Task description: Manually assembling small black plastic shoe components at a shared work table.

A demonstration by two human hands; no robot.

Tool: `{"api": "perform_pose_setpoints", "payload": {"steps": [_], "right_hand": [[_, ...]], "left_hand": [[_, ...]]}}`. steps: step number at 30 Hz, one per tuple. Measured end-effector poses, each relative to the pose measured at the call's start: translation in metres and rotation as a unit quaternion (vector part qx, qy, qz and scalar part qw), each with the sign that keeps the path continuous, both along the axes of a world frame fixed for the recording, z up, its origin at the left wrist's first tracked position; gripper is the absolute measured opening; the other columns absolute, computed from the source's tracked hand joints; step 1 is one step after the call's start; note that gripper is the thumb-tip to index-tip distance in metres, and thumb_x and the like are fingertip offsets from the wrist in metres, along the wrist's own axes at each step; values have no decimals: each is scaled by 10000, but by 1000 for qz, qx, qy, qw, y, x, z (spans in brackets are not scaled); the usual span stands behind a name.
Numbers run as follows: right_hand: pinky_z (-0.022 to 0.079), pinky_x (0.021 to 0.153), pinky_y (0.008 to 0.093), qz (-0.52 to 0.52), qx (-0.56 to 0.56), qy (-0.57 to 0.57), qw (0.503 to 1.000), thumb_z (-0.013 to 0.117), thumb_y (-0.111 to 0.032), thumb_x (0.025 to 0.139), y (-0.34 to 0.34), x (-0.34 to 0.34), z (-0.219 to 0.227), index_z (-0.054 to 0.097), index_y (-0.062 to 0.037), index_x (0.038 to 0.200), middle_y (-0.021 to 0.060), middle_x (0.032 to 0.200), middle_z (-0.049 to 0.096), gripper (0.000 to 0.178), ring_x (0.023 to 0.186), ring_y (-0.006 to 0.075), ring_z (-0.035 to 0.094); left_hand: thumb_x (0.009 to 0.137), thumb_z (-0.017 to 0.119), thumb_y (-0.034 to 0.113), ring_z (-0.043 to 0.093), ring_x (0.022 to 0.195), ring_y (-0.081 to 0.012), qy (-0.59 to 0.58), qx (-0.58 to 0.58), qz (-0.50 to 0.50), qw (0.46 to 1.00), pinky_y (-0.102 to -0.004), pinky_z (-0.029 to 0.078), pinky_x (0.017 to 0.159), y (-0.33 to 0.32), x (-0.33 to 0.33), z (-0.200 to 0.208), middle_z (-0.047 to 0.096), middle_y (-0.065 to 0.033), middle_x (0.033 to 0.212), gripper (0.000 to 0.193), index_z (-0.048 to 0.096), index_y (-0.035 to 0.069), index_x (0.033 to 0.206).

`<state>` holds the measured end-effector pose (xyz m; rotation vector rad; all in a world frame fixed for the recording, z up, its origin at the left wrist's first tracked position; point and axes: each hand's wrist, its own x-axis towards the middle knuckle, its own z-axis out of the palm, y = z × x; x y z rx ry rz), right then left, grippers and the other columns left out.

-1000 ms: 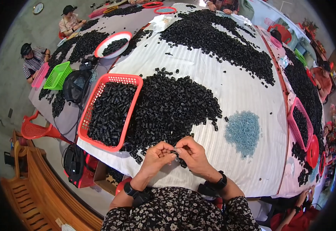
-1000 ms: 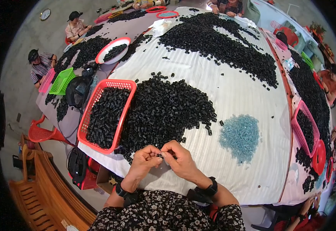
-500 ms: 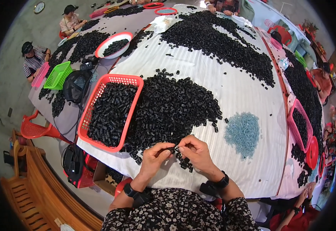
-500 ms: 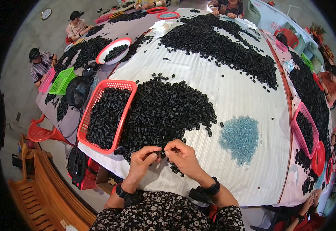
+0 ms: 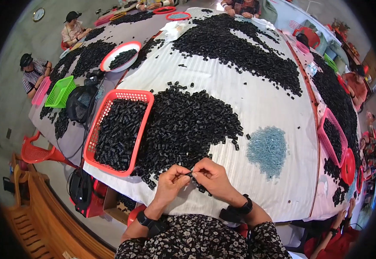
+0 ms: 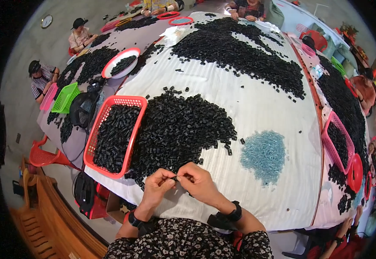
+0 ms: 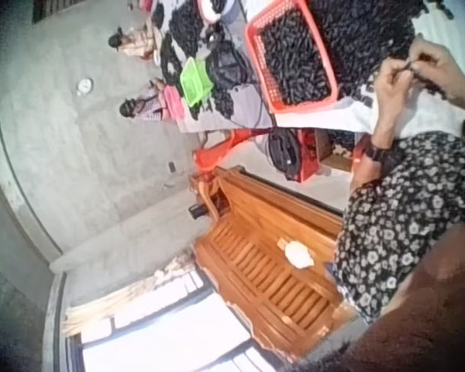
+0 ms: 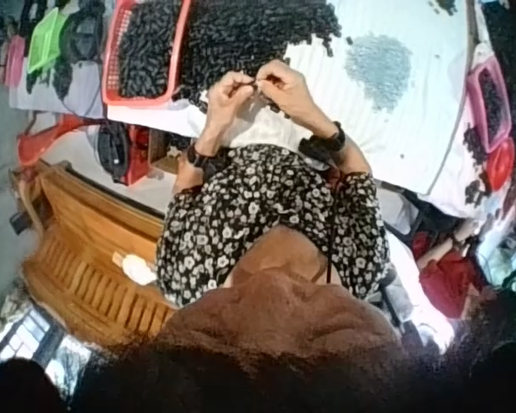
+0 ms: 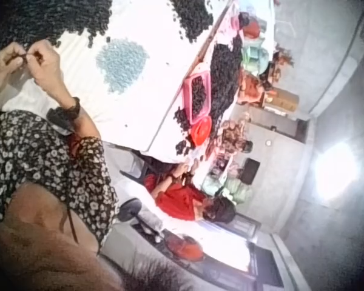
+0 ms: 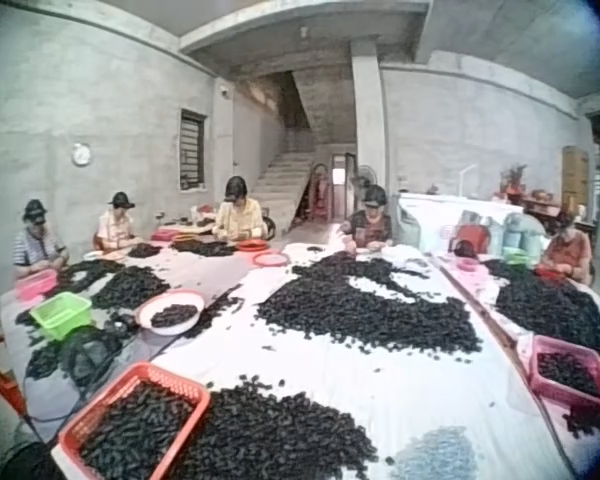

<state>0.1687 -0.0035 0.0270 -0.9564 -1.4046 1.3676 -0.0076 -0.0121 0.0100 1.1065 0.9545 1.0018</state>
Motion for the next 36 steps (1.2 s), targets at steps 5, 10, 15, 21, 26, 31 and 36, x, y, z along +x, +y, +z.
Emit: {"api": "perform_pose_setpoints", "payload": {"steps": [5, 10, 15, 21, 26, 31, 36], "right_hand": [[421, 570, 220, 30, 46, -51, 997, 611, -66, 851, 0, 2, 4, 585, -21, 880, 17, 794, 546, 60, 665, 70, 520], [430, 570, 205, 115, -138, 85, 980, 629, -63, 841, 7, 10, -2, 573, -31, 859, -14, 762, 540, 67, 651, 52, 507], [431, 565, 200, 166, -199, 135, 956, 652, -67, 825, 11, 14, -9, 560, -39, 845, -27, 753, 536, 99, 638, 45, 496], [431, 585, 205, 145, -127, 119, 974, 677, -104, 824, 10, 14, -6, 581, -36, 836, -20, 758, 535, 118, 674, 54, 512], [387, 556, 190, 163, -123, 74, 976, 700, -114, 802, 13, 17, -9, 587, -45, 817, -35, 732, 514, 133, 654, 39, 478], [361, 524, 187, 257, -214, 48, 941, 700, -132, 798, 17, 25, -21, 586, -55, 799, -42, 740, 511, 138, 615, 29, 442], [406, 572, 241, 57, -71, -75, 993, 583, -101, 856, 26, 29, -5, 592, -32, 842, -1, 753, 529, 70, 641, 97, 490]], "left_hand": [[866, 616, 62, 585, 719, -77, 19, 13, -11, 1000, -205, 488, 661, -3, -7, -2, 620, -36, 847, 130, 570, -1, 970], [871, 617, 83, 591, 708, -90, -23, -12, -44, 999, -215, 494, 652, -4, -6, -3, 624, -55, 836, 141, 565, -13, 960], [874, 612, 91, 604, 684, -113, -63, -23, -58, 996, -229, 501, 631, -4, -3, -2, 631, -70, 819, 140, 566, -13, 956], [854, 619, 70, 622, 641, -151, -140, -106, -55, 983, -252, 508, 580, 0, -2, 3, 639, -91, 794, 136, 568, -11, 951], [838, 635, 64, 619, 640, -156, -134, -140, -74, 978, -260, 508, 569, 1, -5, 6, 637, -99, 789, 135, 579, -13, 932], [823, 656, 71, 610, 655, -157, -120, -63, -123, 983, -268, 503, 568, 0, -4, 5, 633, -109, 786, 138, 595, -20, 908], [833, 649, 84, 604, 643, -146, -140, -99, -105, 980, -260, 499, 575, -2, -2, 6, 637, -105, 783, 141, 590, -14, 916]]}}
